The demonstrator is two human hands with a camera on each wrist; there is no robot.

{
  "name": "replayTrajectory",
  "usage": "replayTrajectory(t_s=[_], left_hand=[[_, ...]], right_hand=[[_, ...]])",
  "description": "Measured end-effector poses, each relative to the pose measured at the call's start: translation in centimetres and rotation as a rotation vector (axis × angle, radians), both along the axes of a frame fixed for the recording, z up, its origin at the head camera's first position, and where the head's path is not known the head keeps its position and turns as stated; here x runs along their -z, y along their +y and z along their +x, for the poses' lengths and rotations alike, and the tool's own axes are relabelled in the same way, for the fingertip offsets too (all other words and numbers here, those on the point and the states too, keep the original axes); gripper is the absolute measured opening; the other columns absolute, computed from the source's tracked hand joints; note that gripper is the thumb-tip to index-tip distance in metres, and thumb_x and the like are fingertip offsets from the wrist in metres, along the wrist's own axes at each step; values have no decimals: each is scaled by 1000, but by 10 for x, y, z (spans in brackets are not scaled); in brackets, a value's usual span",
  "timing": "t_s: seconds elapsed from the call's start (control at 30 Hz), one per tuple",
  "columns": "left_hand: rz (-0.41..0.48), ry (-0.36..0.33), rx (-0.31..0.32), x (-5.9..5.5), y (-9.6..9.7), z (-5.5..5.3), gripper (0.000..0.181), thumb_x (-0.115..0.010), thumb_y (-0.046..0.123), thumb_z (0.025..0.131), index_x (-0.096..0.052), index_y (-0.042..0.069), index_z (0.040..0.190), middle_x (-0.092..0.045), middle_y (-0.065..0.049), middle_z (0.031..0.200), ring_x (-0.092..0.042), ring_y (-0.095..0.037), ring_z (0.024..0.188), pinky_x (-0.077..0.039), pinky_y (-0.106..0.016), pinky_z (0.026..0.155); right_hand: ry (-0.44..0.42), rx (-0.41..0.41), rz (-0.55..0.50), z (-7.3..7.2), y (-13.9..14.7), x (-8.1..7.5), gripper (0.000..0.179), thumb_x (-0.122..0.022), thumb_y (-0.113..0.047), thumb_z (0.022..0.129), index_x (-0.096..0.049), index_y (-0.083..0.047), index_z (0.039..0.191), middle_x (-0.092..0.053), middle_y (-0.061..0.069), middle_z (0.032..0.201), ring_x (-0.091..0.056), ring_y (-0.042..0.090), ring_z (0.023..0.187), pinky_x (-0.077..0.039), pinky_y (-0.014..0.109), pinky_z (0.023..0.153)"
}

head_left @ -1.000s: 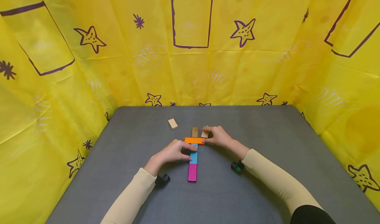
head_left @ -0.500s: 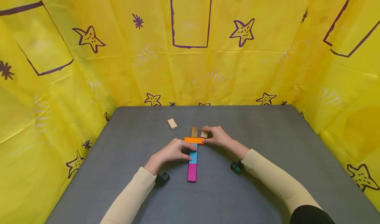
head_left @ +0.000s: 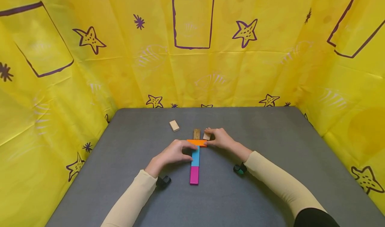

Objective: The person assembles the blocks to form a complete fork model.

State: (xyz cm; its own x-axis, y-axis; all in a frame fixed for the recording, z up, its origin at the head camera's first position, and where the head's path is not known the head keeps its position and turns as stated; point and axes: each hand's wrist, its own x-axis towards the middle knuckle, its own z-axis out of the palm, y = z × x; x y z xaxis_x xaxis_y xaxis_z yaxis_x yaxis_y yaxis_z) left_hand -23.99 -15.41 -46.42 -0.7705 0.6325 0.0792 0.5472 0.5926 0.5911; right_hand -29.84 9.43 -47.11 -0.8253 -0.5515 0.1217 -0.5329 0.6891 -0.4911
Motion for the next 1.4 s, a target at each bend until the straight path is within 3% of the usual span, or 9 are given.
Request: replayTrajectory(t_s=[0.2,0.4,0.57,0.97,1.2,1.4], left_hand=[[50,55,-150,1,-15,-17,52,-82,23,74,-65,16,123,-65,4,121,-58,-16,113,-46,-38,101],[43,78,-319,-1,-34,-36,59,-83,25,73,-61,17,128,-62,0,126,-52,-24,114,-41,-47,101],[51,75,-399,0,-48,-55,62,-83,25,73,-60,13,129,-59,-7,129,-49,-30,117,-37,-53,103],[51,51,-512,6,-65,-90,65,-84,25,72,-59,7,129,-58,-16,124,-51,-34,115,-37,-51,102],[43,-16,-540,9,-67,-99,68,-83,26,73,-56,4,131,-57,-17,126,-51,-34,118,-39,-50,102],[33,-48,-545,11,-65,-100,69,-81,27,75,-53,2,133,-56,-19,128,-50,-34,119,-38,-49,104]], right_hand=[[0,4,2,0,1,1,59,-76,-34,80,-60,-3,128,-58,14,131,-51,30,126,-43,44,103],[21,-17,-7,1,2,0,60,-77,-33,79,-59,-1,127,-62,13,127,-53,29,123,-44,43,101],[16,-18,-24,2,1,-1,60,-77,-32,79,-59,-1,127,-62,13,127,-53,30,123,-44,44,102],[-15,7,-15,2,1,-1,61,-76,-33,79,-58,-2,129,-58,13,131,-50,29,127,-43,42,103],[-15,9,-10,2,0,0,60,-76,-32,80,-58,-3,129,-58,13,131,-51,28,126,-44,42,102],[-10,6,-7,1,1,0,61,-76,-33,79,-58,-3,129,-58,13,132,-50,28,127,-43,43,103]])
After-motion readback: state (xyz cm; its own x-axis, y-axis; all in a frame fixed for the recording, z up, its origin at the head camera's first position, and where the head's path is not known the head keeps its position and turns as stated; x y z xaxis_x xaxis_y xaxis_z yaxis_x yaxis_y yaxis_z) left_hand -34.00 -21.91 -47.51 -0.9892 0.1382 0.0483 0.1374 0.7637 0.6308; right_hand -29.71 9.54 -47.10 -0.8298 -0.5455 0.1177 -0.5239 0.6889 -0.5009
